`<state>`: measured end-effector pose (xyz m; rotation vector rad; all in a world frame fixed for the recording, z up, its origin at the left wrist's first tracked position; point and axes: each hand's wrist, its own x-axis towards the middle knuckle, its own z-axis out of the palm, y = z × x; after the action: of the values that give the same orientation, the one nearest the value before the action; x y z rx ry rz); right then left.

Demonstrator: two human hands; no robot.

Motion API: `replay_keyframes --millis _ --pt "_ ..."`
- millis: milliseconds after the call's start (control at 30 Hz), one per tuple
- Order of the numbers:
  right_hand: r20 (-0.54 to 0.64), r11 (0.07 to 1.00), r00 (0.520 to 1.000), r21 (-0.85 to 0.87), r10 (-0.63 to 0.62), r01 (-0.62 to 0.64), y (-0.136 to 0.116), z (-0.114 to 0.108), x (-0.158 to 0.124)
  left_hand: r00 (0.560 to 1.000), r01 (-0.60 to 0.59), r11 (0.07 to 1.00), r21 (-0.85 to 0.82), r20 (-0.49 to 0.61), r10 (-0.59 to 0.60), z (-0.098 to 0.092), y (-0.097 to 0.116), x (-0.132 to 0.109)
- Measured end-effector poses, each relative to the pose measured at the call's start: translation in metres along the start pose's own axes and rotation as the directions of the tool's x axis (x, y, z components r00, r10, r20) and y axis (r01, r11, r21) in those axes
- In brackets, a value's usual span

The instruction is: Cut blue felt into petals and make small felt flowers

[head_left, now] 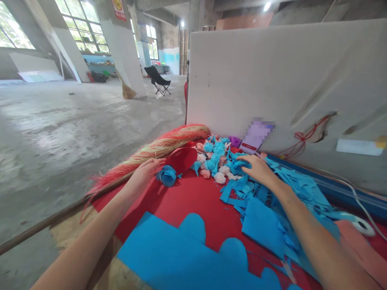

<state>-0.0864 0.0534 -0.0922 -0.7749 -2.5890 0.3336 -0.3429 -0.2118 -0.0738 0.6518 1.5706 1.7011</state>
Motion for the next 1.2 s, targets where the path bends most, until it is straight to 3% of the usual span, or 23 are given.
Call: replay_keyframes --millis 133,400,567,667,800,1000,1200 --pt "-0.064 0.997 0.996 0.049 0.055 -0.052 -0.004 -0.009 -0.005 1.000 0.012 1.000 -0.003 0.009 -0.012 0.004 0.003 -0.002" --pt "-0.185 0.942 0.953 0.282 0.239 -0.182 -0.014 -0.052 -0.044 1.000 0.011 1.000 -0.014 0.009 -0.011 0.003 0.002 -0.002" --pt "-0.149 0.862 0.936 0.456 0.320 -0.222 -0.049 -0.060 -0.067 1.000 0.004 1.000 0.010 0.011 -0.004 0.001 -0.001 0.000" --pt "-0.059 0.798 0.957 0.568 0.284 -0.202 -0.088 -0.050 -0.068 1.000 0.004 1.000 0.026 0.012 -0.004 0.001 -0.001 0.000" --pt "0.022 0.747 0.989 0.653 0.148 -0.126 -0.135 -0.024 -0.055 1.000 0.009 1.000 0.021 0.003 -0.009 0.000 -0.001 0.001" --pt "-0.156 0.800 0.984 0.600 0.089 0.023 -0.164 0.019 -0.026 1.000 0.002 1.000 0.003 0.026 -0.002 -0.002 -0.003 0.004" --pt "-0.224 0.865 0.972 0.470 -0.074 0.175 -0.174 0.054 -0.004 1.000 0.001 1.000 0.014 0.016 -0.001 -0.002 -0.002 0.003"
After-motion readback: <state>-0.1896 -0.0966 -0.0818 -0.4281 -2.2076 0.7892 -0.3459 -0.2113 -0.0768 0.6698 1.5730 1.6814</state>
